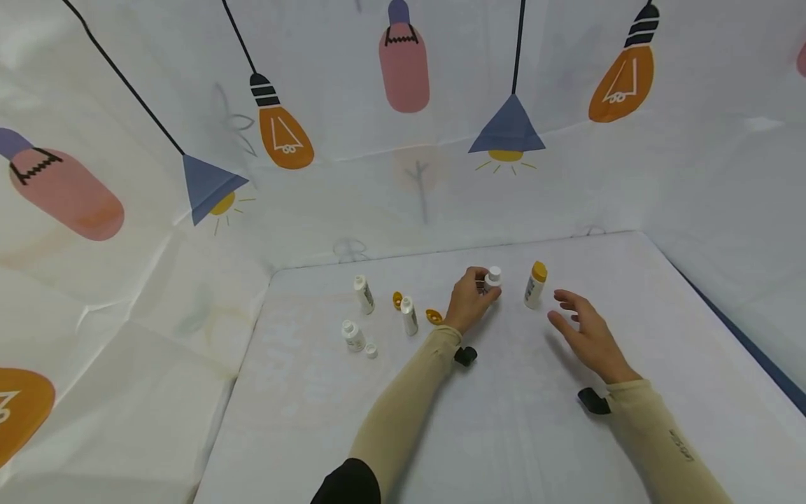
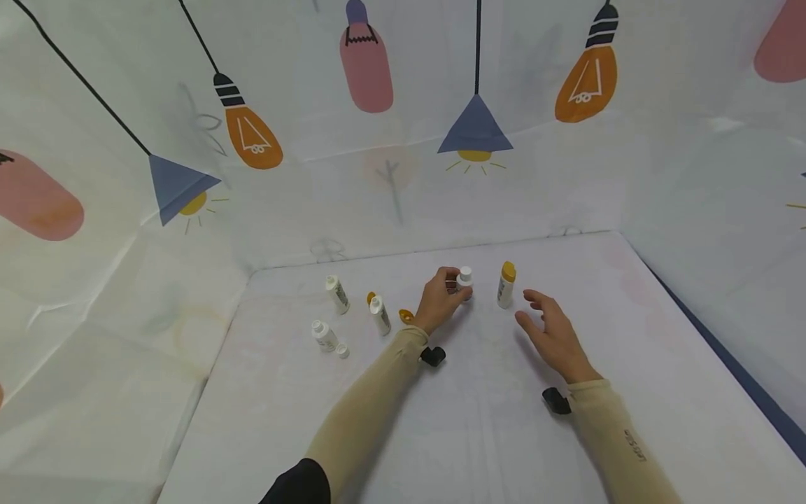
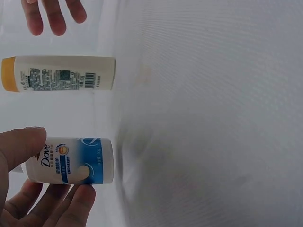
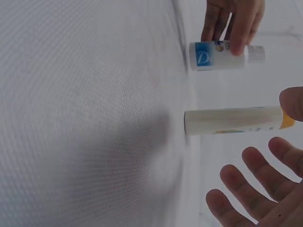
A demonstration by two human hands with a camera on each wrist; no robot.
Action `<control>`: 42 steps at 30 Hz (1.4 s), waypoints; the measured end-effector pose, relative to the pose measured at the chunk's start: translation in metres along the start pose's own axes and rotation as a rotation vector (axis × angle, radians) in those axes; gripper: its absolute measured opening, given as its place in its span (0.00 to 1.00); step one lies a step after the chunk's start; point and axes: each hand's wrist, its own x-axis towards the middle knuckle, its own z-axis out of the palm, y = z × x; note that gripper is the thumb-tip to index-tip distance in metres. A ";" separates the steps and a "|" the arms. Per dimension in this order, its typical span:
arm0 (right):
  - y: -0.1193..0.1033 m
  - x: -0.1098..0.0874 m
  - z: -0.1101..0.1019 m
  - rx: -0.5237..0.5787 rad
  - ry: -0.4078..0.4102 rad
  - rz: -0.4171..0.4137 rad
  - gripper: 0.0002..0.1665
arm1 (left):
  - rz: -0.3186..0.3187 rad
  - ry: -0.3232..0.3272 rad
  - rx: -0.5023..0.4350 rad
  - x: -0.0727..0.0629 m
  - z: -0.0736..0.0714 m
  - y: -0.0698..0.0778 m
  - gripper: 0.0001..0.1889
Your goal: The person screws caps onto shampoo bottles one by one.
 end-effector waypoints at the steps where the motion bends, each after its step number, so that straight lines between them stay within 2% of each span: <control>1: 0.000 0.000 0.000 -0.003 0.001 0.000 0.35 | -0.004 -0.001 0.003 0.000 0.000 -0.001 0.23; 8: 0.002 0.000 0.001 -0.004 0.011 -0.007 0.35 | -0.041 -0.021 0.030 0.000 0.001 -0.006 0.23; 14: 0.002 -0.001 0.003 -0.001 0.009 -0.011 0.35 | -0.078 -0.069 0.066 -0.003 0.000 -0.007 0.29; 19: 0.000 -0.002 0.004 -0.003 0.008 -0.017 0.35 | -0.107 -0.097 0.150 -0.008 -0.005 -0.003 0.34; 24: -0.002 -0.003 0.005 -0.015 0.023 -0.037 0.34 | -0.131 -0.090 0.212 -0.019 -0.013 0.009 0.36; 27: -0.006 -0.002 0.006 -0.025 0.031 -0.054 0.33 | -0.097 -0.087 0.255 -0.027 -0.020 0.016 0.36; 33: -0.015 0.002 0.010 -0.022 0.028 -0.078 0.31 | 0.029 -0.068 0.354 -0.042 -0.031 0.021 0.35; 42: -0.017 0.008 0.020 -0.002 0.017 -0.149 0.30 | 0.119 -0.072 0.334 -0.065 -0.048 0.029 0.33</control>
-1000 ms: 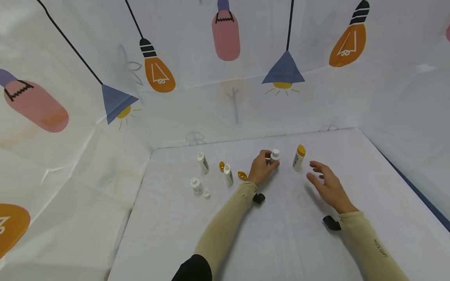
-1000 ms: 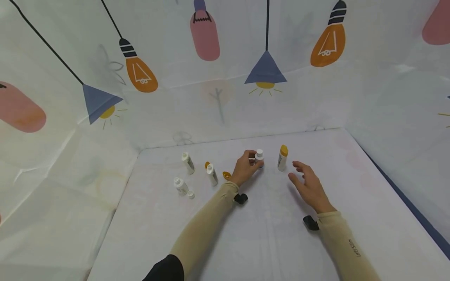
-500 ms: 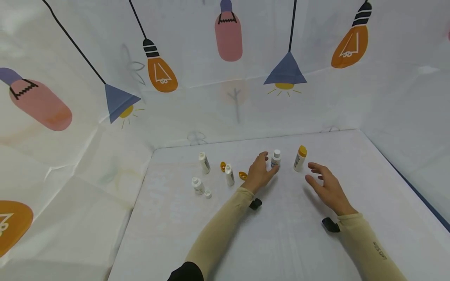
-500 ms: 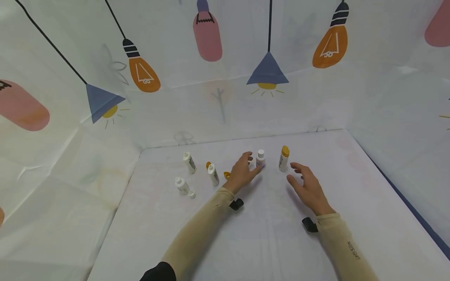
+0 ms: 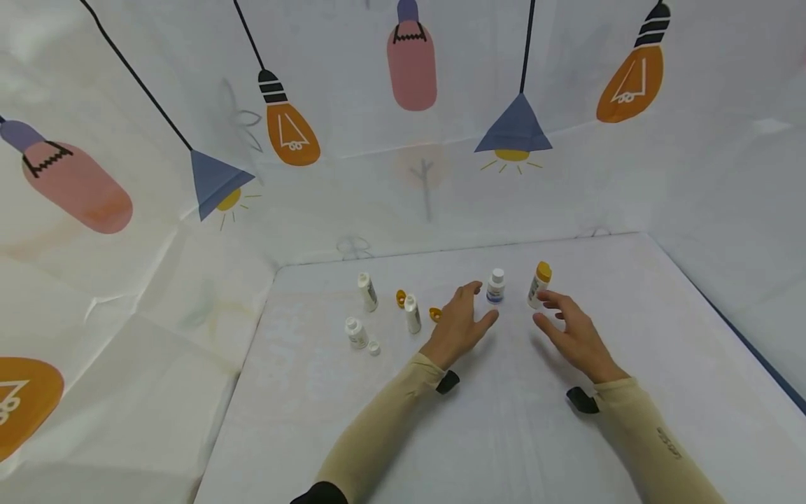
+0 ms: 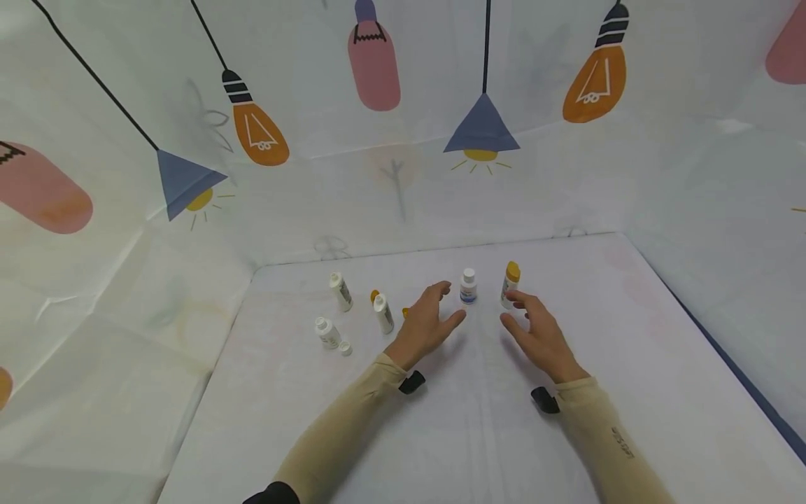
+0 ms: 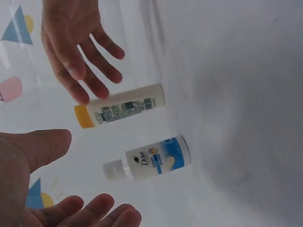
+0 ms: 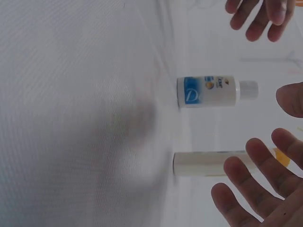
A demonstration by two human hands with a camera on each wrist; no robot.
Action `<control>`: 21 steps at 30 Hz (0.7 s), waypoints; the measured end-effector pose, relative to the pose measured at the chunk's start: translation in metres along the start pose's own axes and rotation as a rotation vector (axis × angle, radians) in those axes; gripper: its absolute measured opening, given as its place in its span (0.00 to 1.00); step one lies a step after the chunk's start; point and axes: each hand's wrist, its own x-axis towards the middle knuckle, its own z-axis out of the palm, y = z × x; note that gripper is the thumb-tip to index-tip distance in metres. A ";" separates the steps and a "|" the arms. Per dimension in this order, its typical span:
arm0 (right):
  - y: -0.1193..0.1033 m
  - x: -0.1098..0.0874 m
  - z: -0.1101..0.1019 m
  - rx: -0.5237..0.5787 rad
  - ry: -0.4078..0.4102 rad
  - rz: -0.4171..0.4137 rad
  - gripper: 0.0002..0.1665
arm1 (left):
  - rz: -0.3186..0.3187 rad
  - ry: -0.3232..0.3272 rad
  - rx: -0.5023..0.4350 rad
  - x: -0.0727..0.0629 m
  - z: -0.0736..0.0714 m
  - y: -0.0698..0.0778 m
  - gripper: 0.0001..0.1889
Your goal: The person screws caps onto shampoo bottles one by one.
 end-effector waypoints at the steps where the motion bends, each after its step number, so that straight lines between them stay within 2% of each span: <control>1: 0.000 0.000 0.001 0.004 -0.002 -0.005 0.30 | 0.011 0.002 -0.007 -0.003 -0.002 0.001 0.33; 8: -0.004 0.001 0.006 0.006 -0.013 -0.034 0.29 | 0.076 0.040 -0.056 -0.023 -0.023 0.003 0.31; 14: -0.009 0.003 0.013 0.007 -0.033 -0.023 0.29 | 0.176 0.138 -0.025 -0.039 -0.036 -0.005 0.28; 21: -0.014 0.008 0.017 0.010 -0.062 -0.061 0.30 | 0.281 0.253 -0.027 -0.055 -0.051 -0.020 0.27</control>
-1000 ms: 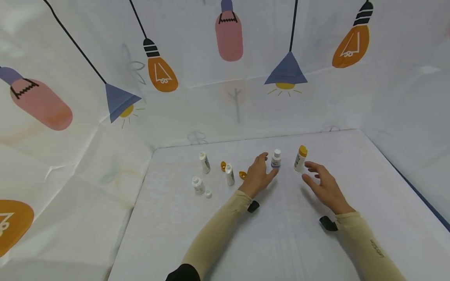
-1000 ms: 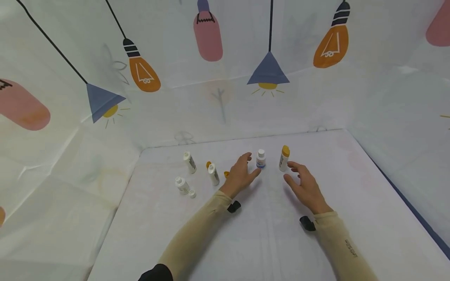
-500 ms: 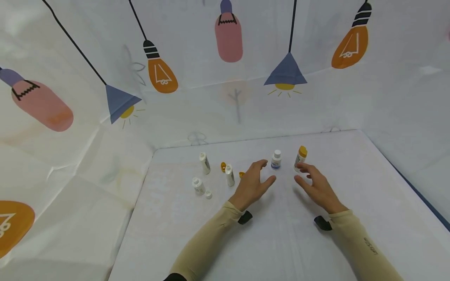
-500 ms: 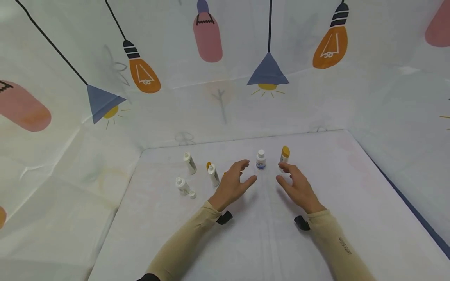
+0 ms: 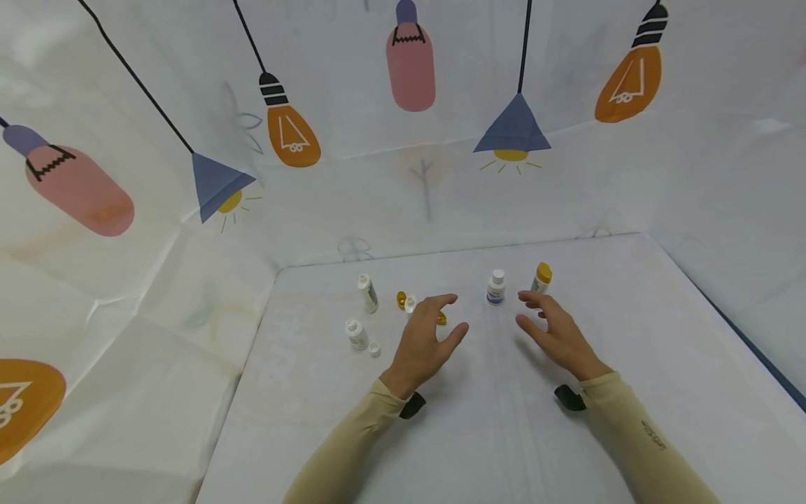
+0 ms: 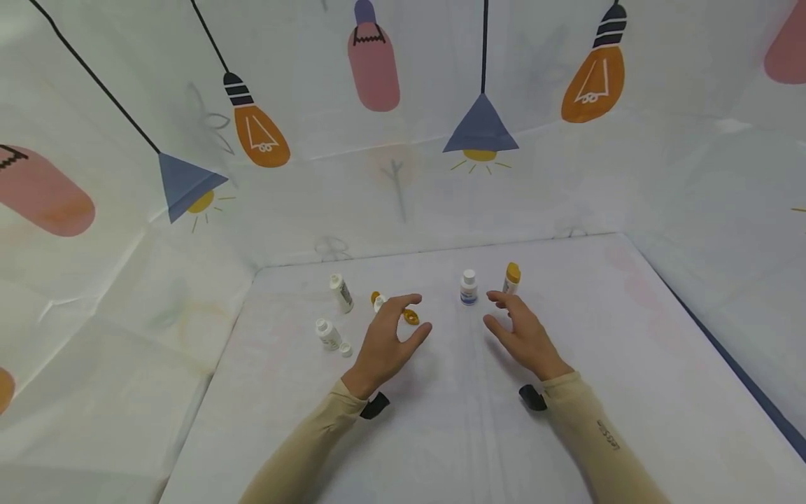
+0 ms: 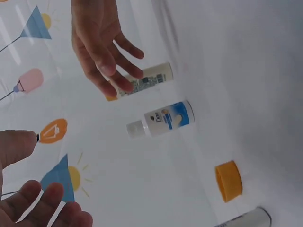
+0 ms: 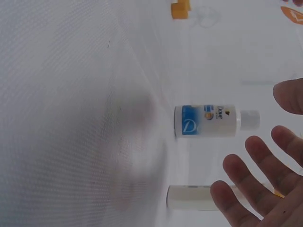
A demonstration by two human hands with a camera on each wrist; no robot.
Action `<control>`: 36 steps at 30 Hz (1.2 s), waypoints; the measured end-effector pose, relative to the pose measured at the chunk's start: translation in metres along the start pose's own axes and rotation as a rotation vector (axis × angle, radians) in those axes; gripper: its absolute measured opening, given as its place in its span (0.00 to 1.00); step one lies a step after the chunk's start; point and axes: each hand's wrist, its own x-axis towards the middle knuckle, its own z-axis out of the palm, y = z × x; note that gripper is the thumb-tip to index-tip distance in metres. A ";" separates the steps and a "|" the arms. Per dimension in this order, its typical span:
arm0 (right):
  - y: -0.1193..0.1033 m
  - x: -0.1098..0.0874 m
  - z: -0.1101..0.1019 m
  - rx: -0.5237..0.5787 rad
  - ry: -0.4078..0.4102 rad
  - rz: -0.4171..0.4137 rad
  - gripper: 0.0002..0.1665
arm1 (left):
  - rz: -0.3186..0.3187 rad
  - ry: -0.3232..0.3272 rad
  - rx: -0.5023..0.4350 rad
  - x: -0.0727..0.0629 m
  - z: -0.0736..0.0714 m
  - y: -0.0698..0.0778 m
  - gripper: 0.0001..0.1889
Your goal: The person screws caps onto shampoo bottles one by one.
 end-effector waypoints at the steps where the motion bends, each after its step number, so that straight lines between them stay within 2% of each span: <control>1: 0.000 0.001 0.000 0.000 -0.001 -0.001 0.30 | 0.011 0.026 -0.001 -0.001 -0.003 -0.002 0.27; 6: -0.002 0.002 0.000 0.003 -0.006 -0.004 0.30 | 0.024 0.120 -0.022 -0.003 -0.018 -0.017 0.30; 11: -0.004 0.004 0.001 0.010 -0.021 0.011 0.30 | -0.055 0.136 -0.065 -0.008 -0.027 -0.038 0.31; 19: -0.008 0.007 0.004 0.014 -0.033 0.034 0.31 | -0.224 0.102 -0.173 -0.016 -0.027 -0.062 0.32; 27: -0.010 0.009 0.009 0.027 -0.040 0.039 0.32 | -0.396 0.023 -0.246 -0.021 -0.022 -0.074 0.34; 30: -0.013 0.010 0.011 0.041 -0.038 0.031 0.32 | -0.421 0.008 -0.250 -0.023 -0.018 -0.078 0.35; 36: -0.018 0.016 0.014 0.059 -0.041 0.014 0.33 | -0.422 -0.011 -0.283 -0.022 -0.013 -0.082 0.35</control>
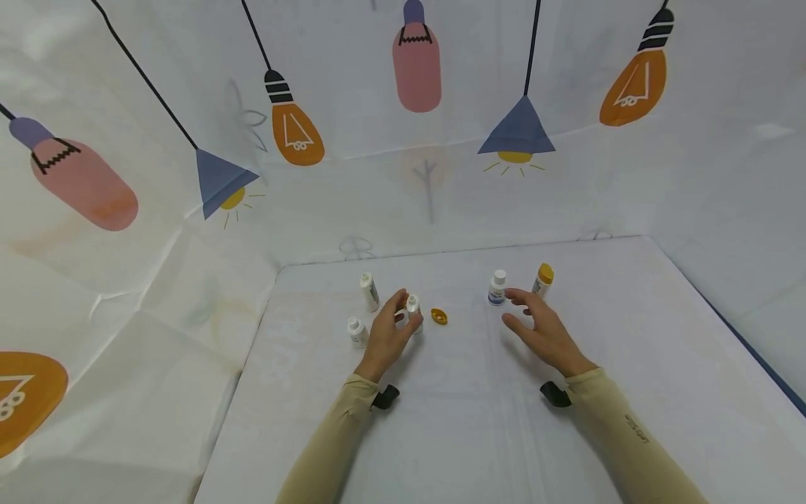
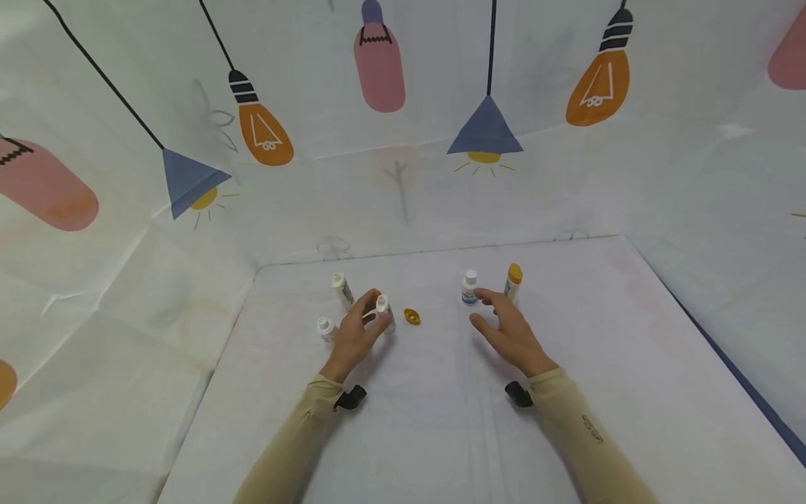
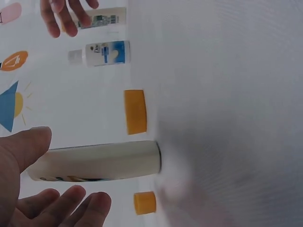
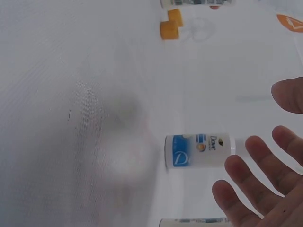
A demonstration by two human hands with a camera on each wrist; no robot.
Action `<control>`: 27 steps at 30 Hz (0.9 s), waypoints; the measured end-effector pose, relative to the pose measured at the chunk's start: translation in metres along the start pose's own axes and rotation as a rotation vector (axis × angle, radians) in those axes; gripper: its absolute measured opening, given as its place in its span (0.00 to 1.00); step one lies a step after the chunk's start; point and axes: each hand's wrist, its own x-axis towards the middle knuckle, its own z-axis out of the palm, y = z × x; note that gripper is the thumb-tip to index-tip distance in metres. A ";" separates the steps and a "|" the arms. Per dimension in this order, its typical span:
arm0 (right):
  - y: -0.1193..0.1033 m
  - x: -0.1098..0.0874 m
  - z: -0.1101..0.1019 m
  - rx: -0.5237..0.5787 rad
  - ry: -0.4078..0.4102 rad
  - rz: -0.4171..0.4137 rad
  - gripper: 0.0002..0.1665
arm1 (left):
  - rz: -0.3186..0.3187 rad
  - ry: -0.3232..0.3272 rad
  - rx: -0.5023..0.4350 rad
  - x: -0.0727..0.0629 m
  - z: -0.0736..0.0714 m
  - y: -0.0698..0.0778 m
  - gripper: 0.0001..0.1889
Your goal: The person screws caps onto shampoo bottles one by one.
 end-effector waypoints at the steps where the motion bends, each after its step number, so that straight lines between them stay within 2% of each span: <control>1: 0.000 0.001 0.001 -0.001 -0.002 -0.001 0.33 | 0.001 -0.004 -0.003 0.000 0.001 0.000 0.35; 12: -0.007 0.009 0.009 0.039 -0.023 -0.008 0.34 | 0.053 -0.030 0.026 -0.001 0.005 -0.008 0.25; 16: -0.006 0.011 0.010 0.064 -0.028 -0.028 0.35 | 0.031 -0.040 0.016 -0.002 0.007 -0.010 0.26; 24: -0.012 0.023 0.016 0.141 -0.066 -0.029 0.39 | -0.009 -0.057 0.072 0.000 0.008 -0.006 0.26; 27: -0.015 0.029 0.022 0.134 -0.086 -0.026 0.40 | -0.018 -0.055 0.087 -0.001 0.008 -0.006 0.26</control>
